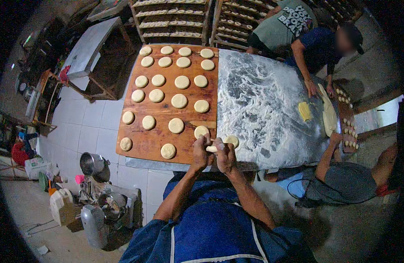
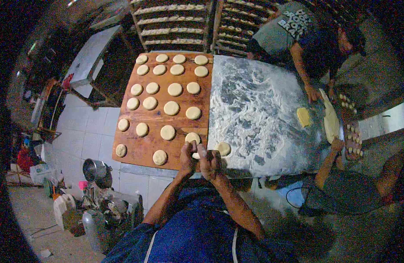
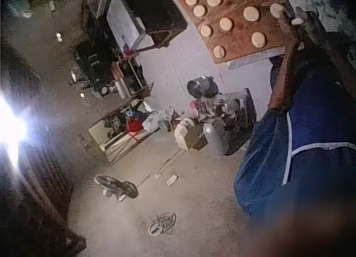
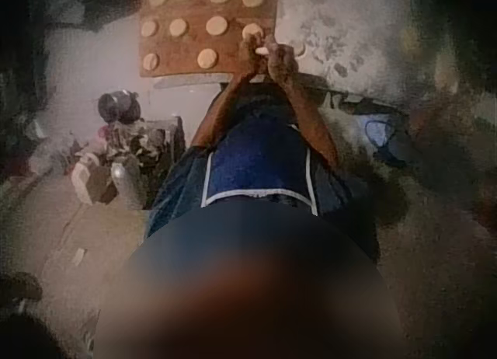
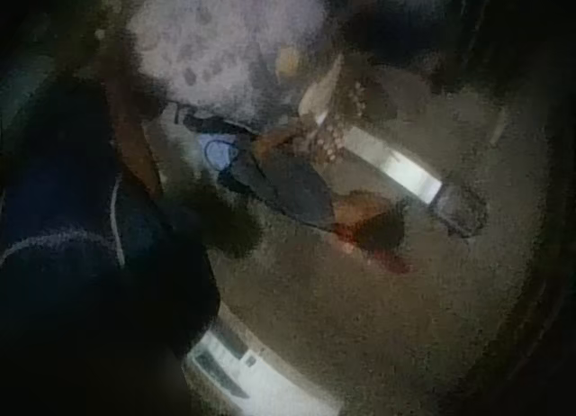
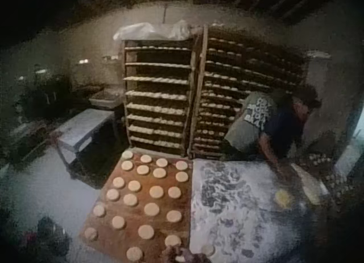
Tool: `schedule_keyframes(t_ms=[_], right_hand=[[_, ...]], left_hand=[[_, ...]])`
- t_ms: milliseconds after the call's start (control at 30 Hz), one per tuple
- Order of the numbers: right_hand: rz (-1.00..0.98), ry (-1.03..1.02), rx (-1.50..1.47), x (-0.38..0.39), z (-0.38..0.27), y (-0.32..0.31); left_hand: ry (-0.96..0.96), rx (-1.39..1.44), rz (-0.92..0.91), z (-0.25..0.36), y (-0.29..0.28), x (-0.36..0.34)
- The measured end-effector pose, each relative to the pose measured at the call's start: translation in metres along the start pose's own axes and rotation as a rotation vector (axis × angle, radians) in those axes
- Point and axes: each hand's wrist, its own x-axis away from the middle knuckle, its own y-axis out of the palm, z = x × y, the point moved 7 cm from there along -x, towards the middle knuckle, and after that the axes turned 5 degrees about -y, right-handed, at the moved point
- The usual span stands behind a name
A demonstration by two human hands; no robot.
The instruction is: The person shapes small dough pieces into rings by hand and places them on a wooden board. Other workers roll and cut dough nearby, and finished rings are arranged on racks.
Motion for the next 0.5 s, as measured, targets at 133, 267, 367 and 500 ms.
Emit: schedule_keyframes(t_ms=[133, 267, 367, 500], right_hand=[[-0.121, -0.031, 0.126, -0.004, 0.006, 0.006], [-0.203, -0.078, 0.215, -0.002, -0.003, 0.012], [-0.198, 0.279, 0.099, 0.002, 0.012, 0.006], [-0.037, 0.093, 0.375, 0.008, 0.002, 0.000]], left_hand=[[0.002, -0.264, -0.063, 0.013, -0.005, 0.005], [0.050, -0.212, 0.000, 0.010, -0.010, 0.000], [-0.030, 0.060, 0.003, 0.011, -0.009, 0.006], [0.235, -0.784, -0.023, 0.029, 0.003, 0.012]])
